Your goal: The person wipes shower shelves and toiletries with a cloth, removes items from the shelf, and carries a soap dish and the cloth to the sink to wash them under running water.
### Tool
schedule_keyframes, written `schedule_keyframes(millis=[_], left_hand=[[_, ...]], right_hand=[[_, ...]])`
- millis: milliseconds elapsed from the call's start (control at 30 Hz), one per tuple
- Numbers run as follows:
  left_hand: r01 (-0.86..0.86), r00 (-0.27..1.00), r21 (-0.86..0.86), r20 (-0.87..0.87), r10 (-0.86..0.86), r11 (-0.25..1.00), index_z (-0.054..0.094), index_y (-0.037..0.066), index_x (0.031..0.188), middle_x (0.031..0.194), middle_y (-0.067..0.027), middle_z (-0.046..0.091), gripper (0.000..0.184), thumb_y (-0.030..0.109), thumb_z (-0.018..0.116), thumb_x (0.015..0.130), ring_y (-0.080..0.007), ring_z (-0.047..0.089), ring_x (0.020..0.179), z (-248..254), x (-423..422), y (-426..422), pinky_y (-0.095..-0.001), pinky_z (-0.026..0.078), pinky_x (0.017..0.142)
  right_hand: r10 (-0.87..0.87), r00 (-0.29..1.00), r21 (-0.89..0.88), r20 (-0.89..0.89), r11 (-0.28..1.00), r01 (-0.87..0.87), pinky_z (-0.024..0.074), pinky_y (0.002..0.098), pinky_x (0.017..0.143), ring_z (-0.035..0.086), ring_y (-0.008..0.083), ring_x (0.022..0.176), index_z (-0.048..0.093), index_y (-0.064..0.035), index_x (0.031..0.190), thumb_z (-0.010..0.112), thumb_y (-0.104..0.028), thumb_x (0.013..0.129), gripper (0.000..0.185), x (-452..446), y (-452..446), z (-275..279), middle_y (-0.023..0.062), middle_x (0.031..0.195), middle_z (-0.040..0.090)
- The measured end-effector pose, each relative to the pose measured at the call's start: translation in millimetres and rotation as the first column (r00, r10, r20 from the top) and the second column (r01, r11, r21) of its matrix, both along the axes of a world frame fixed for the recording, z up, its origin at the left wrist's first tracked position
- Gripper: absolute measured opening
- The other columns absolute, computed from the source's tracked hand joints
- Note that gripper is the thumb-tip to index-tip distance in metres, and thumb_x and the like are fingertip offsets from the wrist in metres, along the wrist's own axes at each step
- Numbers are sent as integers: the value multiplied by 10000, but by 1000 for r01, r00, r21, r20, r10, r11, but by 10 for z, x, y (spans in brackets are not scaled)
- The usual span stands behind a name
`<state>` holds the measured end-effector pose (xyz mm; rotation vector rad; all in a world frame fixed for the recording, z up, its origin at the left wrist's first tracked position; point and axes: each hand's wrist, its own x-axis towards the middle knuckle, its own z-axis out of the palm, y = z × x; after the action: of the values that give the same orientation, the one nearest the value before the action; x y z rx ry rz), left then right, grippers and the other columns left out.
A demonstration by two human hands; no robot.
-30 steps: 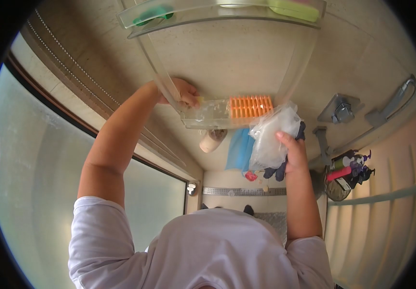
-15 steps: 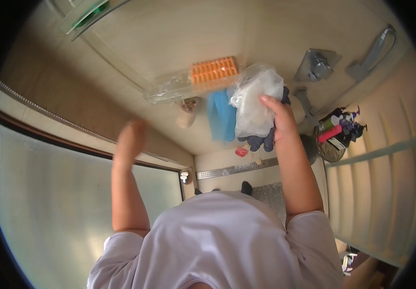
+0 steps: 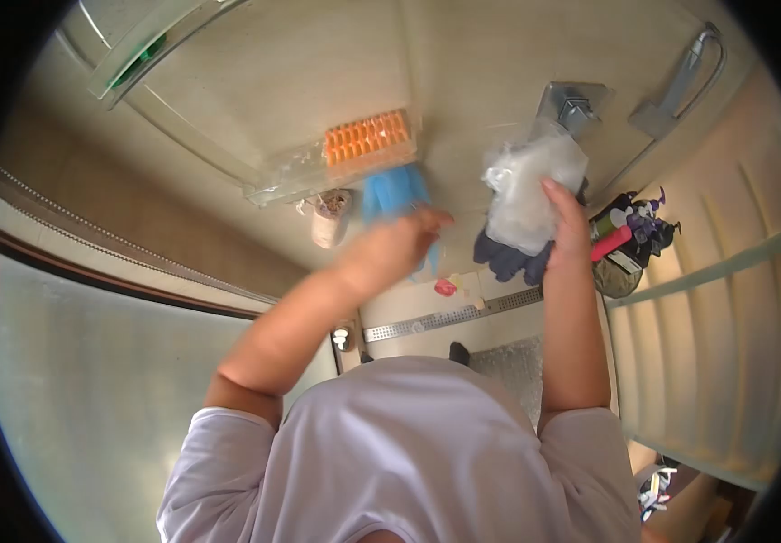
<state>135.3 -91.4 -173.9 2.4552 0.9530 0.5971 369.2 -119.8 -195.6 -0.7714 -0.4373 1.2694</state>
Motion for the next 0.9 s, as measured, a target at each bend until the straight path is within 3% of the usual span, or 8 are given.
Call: schedule_keyframes(millis=[133, 233, 333, 433, 533, 733, 833, 900], left_hand=[[-298, 954, 148, 21, 299, 943, 636, 86, 1002, 990, -114, 622, 208, 101, 583, 801, -286, 618, 835, 886, -353, 413, -353, 501, 729], [-210, 917, 109, -323, 234, 972, 598, 103, 1116, 1051, -106, 619, 376, 126, 640, 743, -279, 603, 926, 1070, -527, 919, -355, 485, 790], [-24, 922, -61, -386, -1, 998, 532, 126, 1222, 1113, -94, 602, 586, 149, 704, 662, -263, 567, 1018, 976, -528, 1189, -348, 456, 855], [123, 840, 65, -538, -69, 990, 518, 153, 1232, 1053, -88, 625, 701, 265, 762, 585, -271, 594, 967, 978, -446, 1226, -359, 470, 824], [110, 848, -292, -471, -243, 950, 474, 150, 1281, 1146, -103, 579, 748, 185, 754, 589, -245, 553, 1033, 991, -369, 1284, -329, 445, 869], [-7, 822, -320, -541, -176, 947, 475, 152, 1274, 1123, -131, 583, 765, 210, 763, 568, -267, 563, 1024, 1217, -293, 1134, -353, 452, 865], [82, 788, -141, -597, -151, 987, 476, 144, 1271, 1140, -131, 574, 767, 208, 762, 562, -270, 554, 1043, 1281, -309, 1127, -357, 442, 882], [159, 848, 10, -514, -131, 987, 479, 148, 1267, 1160, -121, 563, 748, 186, 748, 570, -277, 545, 1055, 1283, -395, 1152, -360, 434, 898]], right_hand=[[-4, 1000, -1, 12, 1000, 4, 521, 390, 784, 615, 261, 904, 517, 18, 1131, 634, -207, 770, 440, 53, 1, -23, 140, 1018, 610], [24, 1000, -26, -12, 999, -24, 521, 403, 772, 610, 268, 905, 508, 18, 1138, 629, -210, 776, 445, -27, 17, 0, 142, 1010, 607], [94, 995, 3, -33, 996, -94, 519, 412, 764, 605, 272, 907, 509, 9, 1136, 626, -210, 779, 435, -89, 68, 28, 140, 1000, 605], [172, 983, -1, -70, 985, -173, 519, 413, 764, 604, 271, 908, 510, -3, 1127, 630, -197, 776, 419, -232, 145, 42, 140, 1017, 599], [244, 968, -36, -53, 969, -246, 524, 395, 760, 604, 259, 906, 492, -3, 1143, 645, -161, 760, 441, -372, 246, -26, 133, 1039, 588], [325, 946, 75, 5, 943, -325, 527, 368, 750, 604, 232, 890, 489, 2, 1141, 662, -119, 736, 456, -695, 329, 100, 121, 1010, 587], [323, 946, 76, 13, 943, -323, 525, 366, 751, 604, 231, 883, 486, 5, 1144, 660, -126, 737, 462, -718, 353, 130, 121, 1004, 586], [317, 948, 66, 15, 946, -317, 524, 367, 754, 604, 231, 884, 485, 8, 1145, 658, -128, 737, 463, -720, 362, 124, 122, 1003, 586]])
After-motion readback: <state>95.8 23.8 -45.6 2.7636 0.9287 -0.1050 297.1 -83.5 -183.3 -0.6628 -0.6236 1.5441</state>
